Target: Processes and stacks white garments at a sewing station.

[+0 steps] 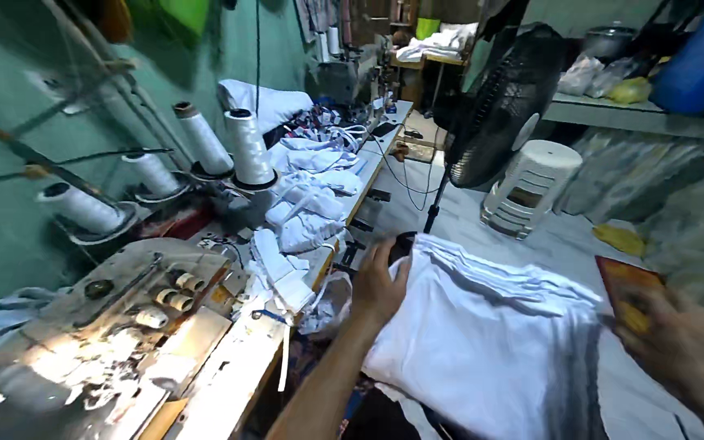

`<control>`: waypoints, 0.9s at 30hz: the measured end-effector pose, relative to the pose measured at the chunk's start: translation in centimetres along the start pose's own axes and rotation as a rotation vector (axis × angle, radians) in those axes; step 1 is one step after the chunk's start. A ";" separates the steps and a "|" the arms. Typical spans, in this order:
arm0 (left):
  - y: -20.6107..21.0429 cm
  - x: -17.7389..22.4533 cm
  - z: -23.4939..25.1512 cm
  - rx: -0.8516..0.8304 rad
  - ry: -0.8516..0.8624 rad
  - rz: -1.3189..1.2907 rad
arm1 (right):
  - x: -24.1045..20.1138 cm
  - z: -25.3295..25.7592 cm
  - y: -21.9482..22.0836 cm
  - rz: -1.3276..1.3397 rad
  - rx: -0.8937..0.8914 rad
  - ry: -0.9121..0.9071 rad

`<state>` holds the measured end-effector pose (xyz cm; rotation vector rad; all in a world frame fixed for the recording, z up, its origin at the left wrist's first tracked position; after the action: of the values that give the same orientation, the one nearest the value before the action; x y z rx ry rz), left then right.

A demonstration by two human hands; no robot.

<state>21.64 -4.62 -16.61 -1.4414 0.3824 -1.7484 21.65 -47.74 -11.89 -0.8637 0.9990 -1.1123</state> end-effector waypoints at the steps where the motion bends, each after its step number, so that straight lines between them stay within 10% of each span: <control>1: 1.2 -3.1 -1.5 -0.048 -0.117 -0.018 | -0.3 -0.7 1.7 0.027 -0.050 0.022; 5: 5.3 -13.4 -10.8 -0.198 -0.446 -0.127 | -5.2 -6.2 11.3 0.223 -0.392 -0.004; 11: 8.0 -15.8 -14.8 -0.232 -0.544 -0.076 | -8.0 -13.0 23.5 0.254 -0.464 -0.091; 17: 5.2 -12.9 -14.1 -0.384 -0.395 -0.109 | -7.5 -13.6 23.2 0.303 -0.488 -0.089; 27: 6.9 -19.4 -15.8 -0.240 -0.545 -0.070 | -7.8 -13.3 23.5 0.367 -0.500 -0.087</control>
<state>10.08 1.41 -39.02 -2.0475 0.2535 -1.3165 15.17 -35.61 -36.33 -1.0601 1.3259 -0.5127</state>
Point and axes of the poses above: each hand's wrist, its own z-axis towards the middle knuckle, its own y-axis out of the palm, x = y × z, the point moved 7 cm from there along z, towards the middle knuckle, and after that the axes turned 6 degrees about x, right-handed, at the moved point
